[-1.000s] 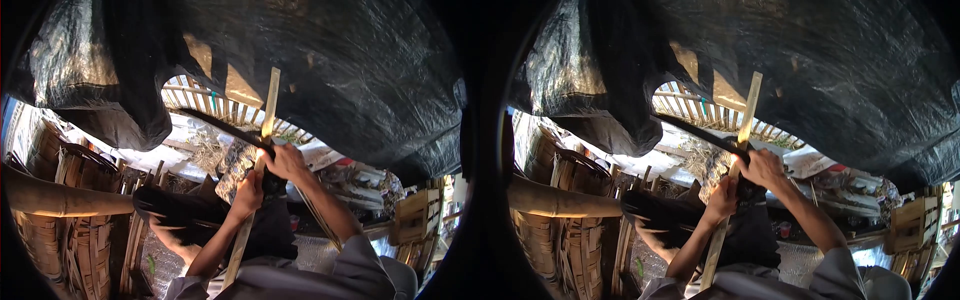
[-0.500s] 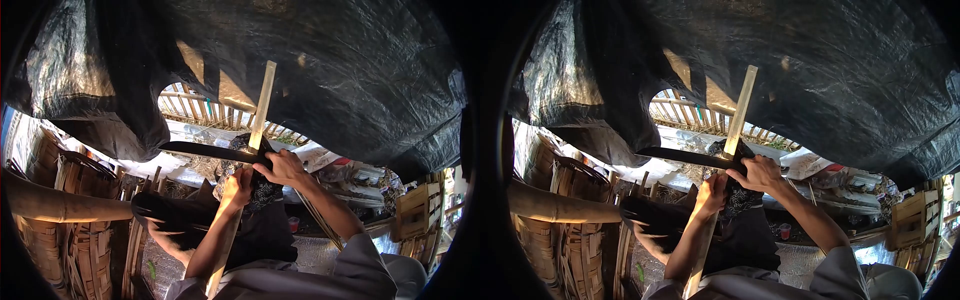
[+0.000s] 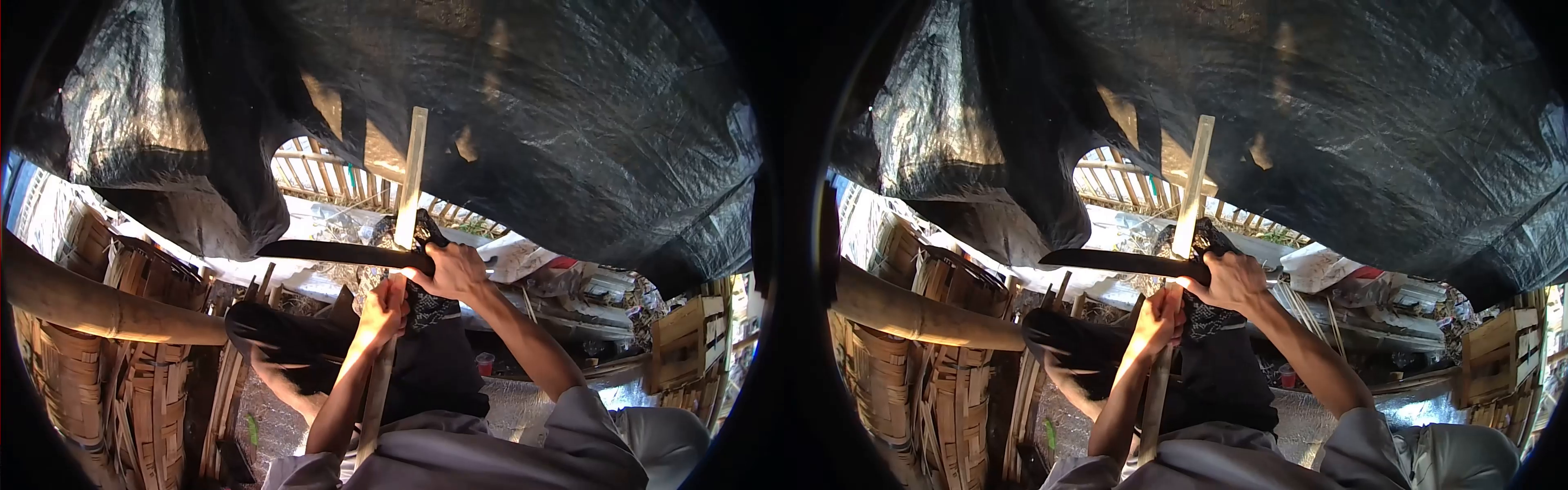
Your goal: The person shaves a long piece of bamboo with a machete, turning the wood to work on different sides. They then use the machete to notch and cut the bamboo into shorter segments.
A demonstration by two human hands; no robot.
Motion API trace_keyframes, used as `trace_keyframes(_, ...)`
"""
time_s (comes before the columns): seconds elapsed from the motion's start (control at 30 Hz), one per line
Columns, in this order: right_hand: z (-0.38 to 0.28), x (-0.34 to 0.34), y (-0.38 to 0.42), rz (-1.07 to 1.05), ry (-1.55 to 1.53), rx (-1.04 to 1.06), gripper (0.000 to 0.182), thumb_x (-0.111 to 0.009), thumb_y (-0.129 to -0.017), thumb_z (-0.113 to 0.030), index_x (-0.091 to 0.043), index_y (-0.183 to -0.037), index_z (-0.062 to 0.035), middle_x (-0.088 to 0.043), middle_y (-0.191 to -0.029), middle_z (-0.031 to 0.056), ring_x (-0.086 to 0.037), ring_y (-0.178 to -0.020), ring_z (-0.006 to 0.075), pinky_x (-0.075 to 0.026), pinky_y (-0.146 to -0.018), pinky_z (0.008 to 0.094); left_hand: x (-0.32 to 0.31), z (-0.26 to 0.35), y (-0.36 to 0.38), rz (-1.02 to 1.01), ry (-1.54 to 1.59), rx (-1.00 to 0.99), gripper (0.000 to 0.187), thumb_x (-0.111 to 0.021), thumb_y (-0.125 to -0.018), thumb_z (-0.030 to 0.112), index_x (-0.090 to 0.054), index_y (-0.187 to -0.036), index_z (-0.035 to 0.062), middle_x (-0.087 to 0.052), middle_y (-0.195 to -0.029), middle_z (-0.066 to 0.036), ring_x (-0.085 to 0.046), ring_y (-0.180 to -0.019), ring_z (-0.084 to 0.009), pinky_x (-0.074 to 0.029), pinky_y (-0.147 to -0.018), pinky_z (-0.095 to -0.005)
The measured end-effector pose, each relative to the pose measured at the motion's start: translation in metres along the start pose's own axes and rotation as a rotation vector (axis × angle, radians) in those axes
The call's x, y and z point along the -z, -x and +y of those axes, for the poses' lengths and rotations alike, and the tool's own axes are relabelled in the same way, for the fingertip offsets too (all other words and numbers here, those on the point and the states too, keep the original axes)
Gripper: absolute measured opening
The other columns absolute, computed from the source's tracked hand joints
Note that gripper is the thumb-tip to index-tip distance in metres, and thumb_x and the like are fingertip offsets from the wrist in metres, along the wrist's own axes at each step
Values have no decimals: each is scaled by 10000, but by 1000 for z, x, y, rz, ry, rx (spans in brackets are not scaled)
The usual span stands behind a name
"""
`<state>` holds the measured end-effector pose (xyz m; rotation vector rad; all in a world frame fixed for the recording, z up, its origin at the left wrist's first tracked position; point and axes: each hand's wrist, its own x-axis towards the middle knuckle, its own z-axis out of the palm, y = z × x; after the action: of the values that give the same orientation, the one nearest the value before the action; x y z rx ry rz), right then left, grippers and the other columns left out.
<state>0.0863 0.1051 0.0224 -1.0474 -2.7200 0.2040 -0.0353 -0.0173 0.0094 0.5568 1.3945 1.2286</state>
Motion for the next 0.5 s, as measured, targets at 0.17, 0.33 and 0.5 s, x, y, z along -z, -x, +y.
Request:
trace_keyframes(0.17,3,11,8,-82,-10,-113,567,-536,-786,-566,-613,-795,-5,-589,-615,213,-612,-606,366,-499,-559,448,-6,2,-32,-68,82,-84,180,-444,-943,206,-439,-811,84,-394,-577,23,-351,-418,-53,-289,-363,-220)
trace_keyframes(0.33,28,4,-19,35,-88,-379,525,-486,-856,-488,-637,-755,4,-603,-636,229,-624,-648,385,-502,-598,438,-4,-35,50,-181,13,-13,211,-416,-964,227,-445,-826,70,-380,-557,21,-397,-440,-58,-324,-358,-219)
trace_keyframes(0.5,23,3,2,-52,-40,-103,621,-508,-795,-607,-640,-828,-2,-600,-642,234,-625,-639,383,-508,-590,448,-3,-15,2,-63,-3,-9,251,-434,-961,297,-445,-836,80,-402,-574,16,-358,-416,-52,-309,-349,-213)
